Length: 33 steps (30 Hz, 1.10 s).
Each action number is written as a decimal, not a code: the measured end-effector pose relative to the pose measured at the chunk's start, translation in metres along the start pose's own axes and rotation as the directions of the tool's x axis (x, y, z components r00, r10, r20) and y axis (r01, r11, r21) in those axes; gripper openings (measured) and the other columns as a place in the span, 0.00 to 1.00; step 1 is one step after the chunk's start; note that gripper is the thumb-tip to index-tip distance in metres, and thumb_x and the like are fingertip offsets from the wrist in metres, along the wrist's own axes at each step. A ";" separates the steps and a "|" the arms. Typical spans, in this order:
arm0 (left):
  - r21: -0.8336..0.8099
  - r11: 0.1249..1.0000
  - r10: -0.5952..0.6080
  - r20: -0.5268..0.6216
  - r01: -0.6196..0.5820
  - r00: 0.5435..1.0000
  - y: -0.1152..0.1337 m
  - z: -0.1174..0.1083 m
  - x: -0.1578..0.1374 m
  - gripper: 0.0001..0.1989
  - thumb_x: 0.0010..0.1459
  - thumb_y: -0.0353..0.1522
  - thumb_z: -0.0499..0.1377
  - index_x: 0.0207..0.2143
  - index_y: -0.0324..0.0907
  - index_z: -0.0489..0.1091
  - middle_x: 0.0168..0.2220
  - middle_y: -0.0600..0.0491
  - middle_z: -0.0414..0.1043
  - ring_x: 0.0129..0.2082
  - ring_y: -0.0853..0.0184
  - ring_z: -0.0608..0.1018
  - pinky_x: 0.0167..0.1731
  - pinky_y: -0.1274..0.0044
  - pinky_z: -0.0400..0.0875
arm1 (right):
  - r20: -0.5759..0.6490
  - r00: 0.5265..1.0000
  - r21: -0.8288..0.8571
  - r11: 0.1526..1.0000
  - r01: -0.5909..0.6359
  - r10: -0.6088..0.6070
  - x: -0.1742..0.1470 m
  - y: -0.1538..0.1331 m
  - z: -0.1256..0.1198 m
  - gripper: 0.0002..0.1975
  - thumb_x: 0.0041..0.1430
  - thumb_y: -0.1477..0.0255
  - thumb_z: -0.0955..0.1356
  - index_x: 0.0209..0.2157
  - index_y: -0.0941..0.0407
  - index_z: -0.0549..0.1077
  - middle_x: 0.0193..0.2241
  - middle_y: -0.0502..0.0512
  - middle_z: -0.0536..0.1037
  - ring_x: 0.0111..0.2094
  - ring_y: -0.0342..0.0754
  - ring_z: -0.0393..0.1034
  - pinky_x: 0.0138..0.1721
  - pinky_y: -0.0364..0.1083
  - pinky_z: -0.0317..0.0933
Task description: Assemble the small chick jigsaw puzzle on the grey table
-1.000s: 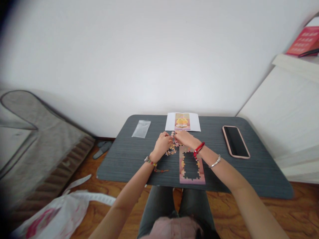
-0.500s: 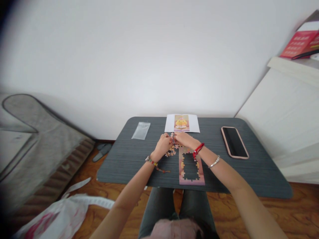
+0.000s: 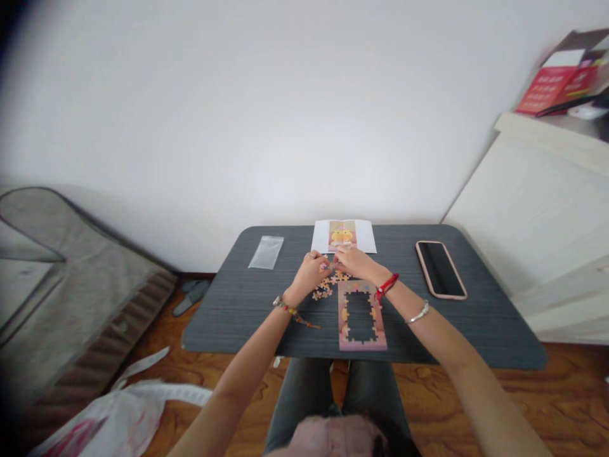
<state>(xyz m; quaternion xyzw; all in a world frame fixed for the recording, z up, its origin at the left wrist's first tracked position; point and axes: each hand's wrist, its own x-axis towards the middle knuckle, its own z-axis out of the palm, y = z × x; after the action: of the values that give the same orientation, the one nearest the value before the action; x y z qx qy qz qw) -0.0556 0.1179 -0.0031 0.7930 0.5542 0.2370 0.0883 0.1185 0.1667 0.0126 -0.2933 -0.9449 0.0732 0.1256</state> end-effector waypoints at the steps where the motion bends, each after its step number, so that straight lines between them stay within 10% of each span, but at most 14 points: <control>1: -0.016 1.000 0.014 -0.015 -0.014 1.000 0.001 -0.002 0.000 0.04 0.51 0.30 0.60 0.31 0.40 0.71 0.33 0.52 0.63 0.38 0.65 0.68 0.42 0.73 0.65 | -0.014 1.000 0.006 1.000 0.000 0.000 -0.002 -0.001 -0.003 0.13 0.60 0.65 0.62 0.32 0.60 0.71 0.32 0.60 0.70 0.37 0.52 0.66 0.40 0.51 0.60; 33: 0.060 0.995 0.086 -0.192 -0.075 0.978 0.043 -0.037 0.009 0.03 0.55 0.28 0.57 0.31 0.42 0.70 0.34 0.51 0.63 0.38 0.65 0.67 0.41 0.72 0.65 | -0.304 0.949 0.110 0.993 -0.051 0.082 -0.032 -0.010 -0.042 0.13 0.61 0.65 0.61 0.36 0.58 0.73 0.32 0.57 0.71 0.35 0.48 0.66 0.37 0.45 0.60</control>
<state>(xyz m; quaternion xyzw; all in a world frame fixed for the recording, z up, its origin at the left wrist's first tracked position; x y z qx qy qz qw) -0.0351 0.1057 0.0489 0.7899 0.5336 0.3020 0.0035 0.1506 0.1428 0.0483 -0.3261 -0.8984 0.0785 0.2834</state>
